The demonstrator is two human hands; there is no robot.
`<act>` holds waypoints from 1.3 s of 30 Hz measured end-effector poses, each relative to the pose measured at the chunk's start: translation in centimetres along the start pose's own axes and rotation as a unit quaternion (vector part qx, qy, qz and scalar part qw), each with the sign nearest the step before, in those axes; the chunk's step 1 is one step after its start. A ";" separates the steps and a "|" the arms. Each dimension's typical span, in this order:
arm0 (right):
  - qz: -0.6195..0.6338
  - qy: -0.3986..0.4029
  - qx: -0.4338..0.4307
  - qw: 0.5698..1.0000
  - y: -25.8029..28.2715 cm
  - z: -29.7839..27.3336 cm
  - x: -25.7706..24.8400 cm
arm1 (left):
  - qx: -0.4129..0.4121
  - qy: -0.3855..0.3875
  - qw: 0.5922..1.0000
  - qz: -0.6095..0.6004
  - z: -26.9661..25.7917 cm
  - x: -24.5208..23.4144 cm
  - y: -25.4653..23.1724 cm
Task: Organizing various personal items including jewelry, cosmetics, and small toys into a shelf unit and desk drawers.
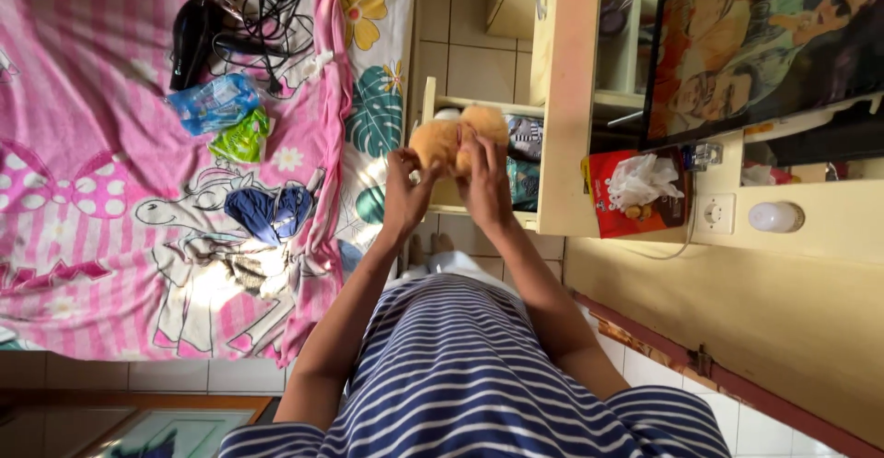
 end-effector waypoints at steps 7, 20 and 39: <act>-0.055 -0.055 -0.135 0.988 -0.1 -0.3 -1.4 | -0.117 0.009 0.993 0.016 0.7 0.1 -4.1; 0.129 -0.159 -0.074 0.976 4.5 -0.5 -4.0 | 0.013 0.032 0.950 -0.309 -0.6 0.3 -3.5; 0.659 0.207 0.075 0.719 3.6 1.8 -4.3 | 0.103 0.143 0.974 0.139 -0.4 -3.0 -9.9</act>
Point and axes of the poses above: each hand's wrist, its own z-axis towards the middle knuckle, its own x-axis out of the palm, y = z × x, the point moved 4 cm from there along z, towards the middle knuckle, and after that the axes turned 10 degrees about x, right-handed, at the moved point
